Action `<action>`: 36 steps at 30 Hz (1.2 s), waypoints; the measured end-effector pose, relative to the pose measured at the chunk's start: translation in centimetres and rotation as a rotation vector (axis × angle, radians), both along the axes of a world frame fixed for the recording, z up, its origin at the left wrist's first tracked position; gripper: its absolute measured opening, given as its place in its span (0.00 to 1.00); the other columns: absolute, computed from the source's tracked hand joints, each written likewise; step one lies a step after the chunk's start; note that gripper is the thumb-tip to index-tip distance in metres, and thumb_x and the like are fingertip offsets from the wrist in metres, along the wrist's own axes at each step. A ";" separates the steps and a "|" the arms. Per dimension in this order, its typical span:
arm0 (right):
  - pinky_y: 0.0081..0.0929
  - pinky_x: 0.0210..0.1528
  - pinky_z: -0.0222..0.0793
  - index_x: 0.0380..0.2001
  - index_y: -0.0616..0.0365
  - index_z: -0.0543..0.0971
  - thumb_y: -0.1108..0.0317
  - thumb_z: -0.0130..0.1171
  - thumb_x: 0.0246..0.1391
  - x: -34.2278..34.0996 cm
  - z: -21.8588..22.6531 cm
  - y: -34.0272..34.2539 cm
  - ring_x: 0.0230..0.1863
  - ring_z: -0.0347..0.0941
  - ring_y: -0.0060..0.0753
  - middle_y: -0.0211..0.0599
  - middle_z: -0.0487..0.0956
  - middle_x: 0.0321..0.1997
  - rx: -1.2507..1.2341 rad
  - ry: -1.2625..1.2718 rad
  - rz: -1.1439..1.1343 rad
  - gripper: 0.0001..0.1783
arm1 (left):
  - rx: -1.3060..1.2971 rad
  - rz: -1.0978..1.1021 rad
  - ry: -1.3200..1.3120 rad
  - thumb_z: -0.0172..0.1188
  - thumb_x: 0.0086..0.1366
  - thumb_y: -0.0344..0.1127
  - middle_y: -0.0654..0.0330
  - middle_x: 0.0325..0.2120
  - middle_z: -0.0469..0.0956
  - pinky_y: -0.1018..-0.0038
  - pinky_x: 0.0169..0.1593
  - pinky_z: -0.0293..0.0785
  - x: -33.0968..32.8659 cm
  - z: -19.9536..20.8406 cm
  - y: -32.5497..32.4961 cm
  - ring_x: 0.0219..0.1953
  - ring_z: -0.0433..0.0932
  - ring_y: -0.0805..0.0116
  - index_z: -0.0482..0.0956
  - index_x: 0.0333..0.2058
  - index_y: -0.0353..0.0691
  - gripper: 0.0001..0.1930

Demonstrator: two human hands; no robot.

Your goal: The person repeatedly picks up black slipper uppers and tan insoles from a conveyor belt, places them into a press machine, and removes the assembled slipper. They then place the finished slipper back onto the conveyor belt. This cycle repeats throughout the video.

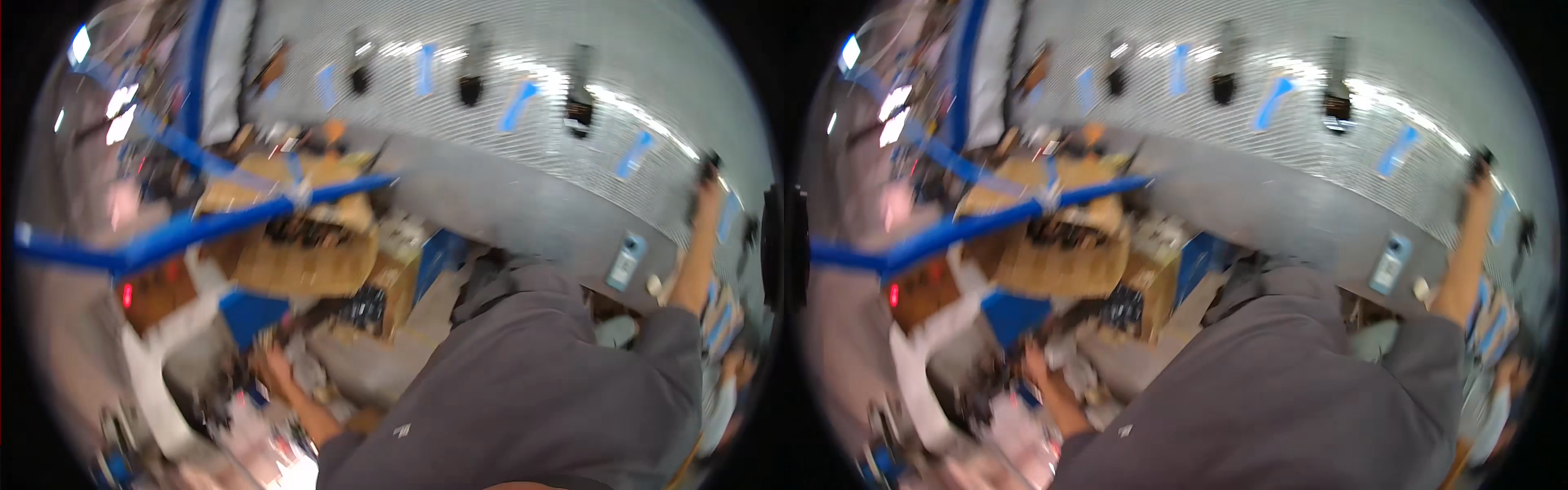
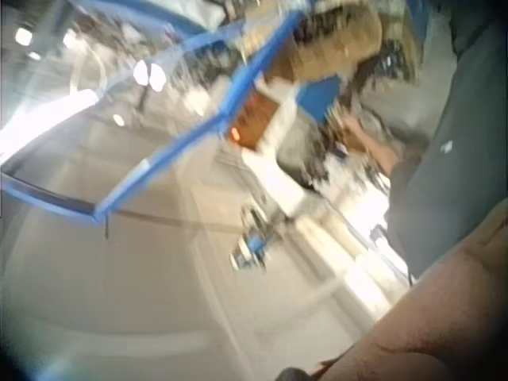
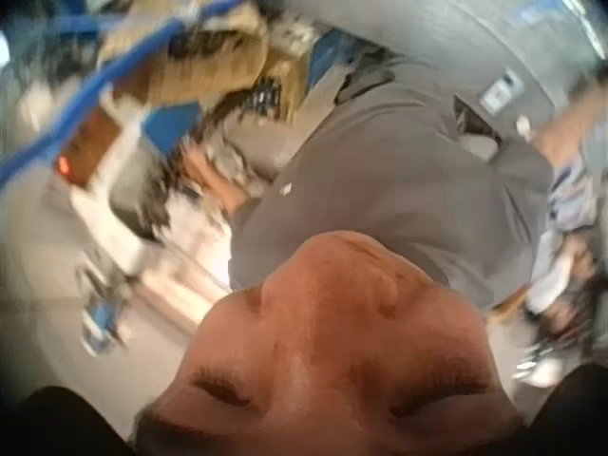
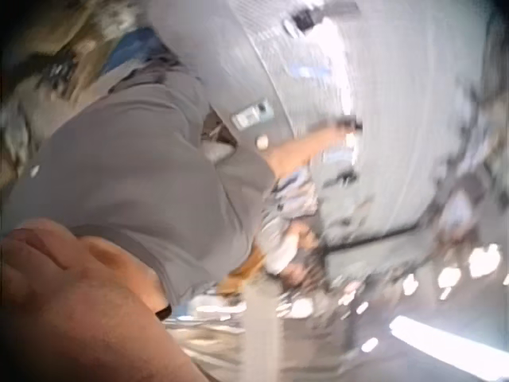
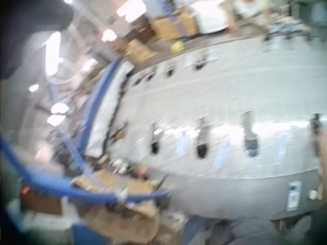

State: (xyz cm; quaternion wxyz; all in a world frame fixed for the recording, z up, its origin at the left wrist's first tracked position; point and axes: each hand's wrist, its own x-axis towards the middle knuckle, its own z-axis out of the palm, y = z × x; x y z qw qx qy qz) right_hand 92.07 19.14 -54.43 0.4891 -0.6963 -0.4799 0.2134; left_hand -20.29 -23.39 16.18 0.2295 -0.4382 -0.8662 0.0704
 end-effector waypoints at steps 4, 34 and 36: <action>0.60 0.72 0.63 0.66 0.67 0.68 0.70 0.62 0.61 13.5 3.2 1.7 0.70 0.65 0.57 0.60 0.67 0.70 0.132 1.602 -0.357 0.31 | 0.246 -0.188 0.073 0.60 0.69 0.36 0.38 0.56 0.76 0.54 0.65 0.67 8.1 -12.5 7.7 0.59 0.73 0.40 0.74 0.59 0.29 0.23; 0.32 0.40 0.85 0.57 0.56 0.73 0.62 0.79 0.46 -43.0 43.1 -10.1 0.40 0.84 0.35 0.39 0.83 0.48 -0.034 1.058 0.333 0.37 | 0.958 -0.442 -1.486 0.62 0.71 0.38 0.53 0.41 0.80 0.68 0.41 0.79 12.2 -28.2 22.3 0.41 0.83 0.63 0.64 0.68 0.45 0.30; 0.36 0.44 0.85 0.60 0.56 0.71 0.58 0.75 0.51 -49.9 43.5 -10.9 0.46 0.82 0.38 0.39 0.80 0.51 -0.162 1.181 0.566 0.36 | 1.142 -0.501 -1.631 0.59 0.72 0.37 0.59 0.41 0.80 0.73 0.37 0.77 15.5 -25.4 14.5 0.36 0.81 0.72 0.64 0.68 0.47 0.28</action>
